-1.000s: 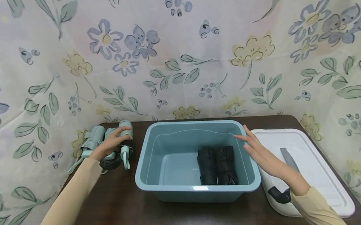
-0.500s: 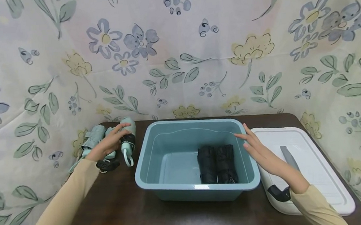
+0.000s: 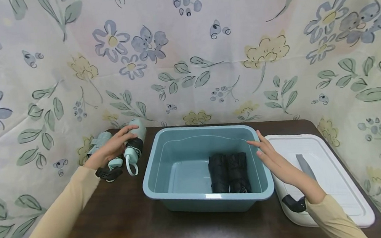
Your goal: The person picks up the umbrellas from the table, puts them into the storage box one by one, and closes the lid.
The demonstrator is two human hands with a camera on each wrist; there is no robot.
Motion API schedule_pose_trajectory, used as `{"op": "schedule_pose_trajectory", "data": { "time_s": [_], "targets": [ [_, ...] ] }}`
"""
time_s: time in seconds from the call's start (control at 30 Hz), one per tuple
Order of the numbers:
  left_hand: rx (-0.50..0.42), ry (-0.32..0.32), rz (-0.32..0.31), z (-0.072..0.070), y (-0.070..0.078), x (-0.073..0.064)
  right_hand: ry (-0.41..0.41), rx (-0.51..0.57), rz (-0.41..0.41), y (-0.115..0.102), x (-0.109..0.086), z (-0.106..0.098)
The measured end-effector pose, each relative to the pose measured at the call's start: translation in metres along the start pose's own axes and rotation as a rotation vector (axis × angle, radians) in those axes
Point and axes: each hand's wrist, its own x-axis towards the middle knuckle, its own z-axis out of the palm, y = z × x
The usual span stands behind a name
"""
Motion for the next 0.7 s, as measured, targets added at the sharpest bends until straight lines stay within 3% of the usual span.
{"op": "schedule_pose_trajectory", "data": {
  "time_s": [0.2,0.7],
  "targets": [
    [-0.004,-0.064,-0.001,0.001,0.012,-0.007,0.004,0.002,-0.013,0.001,-0.001,-0.001],
    [0.021,-0.113,0.002,0.017,0.045,-0.022,0.003,-0.007,-0.005,-0.001,-0.001,0.0]
  ]
}}
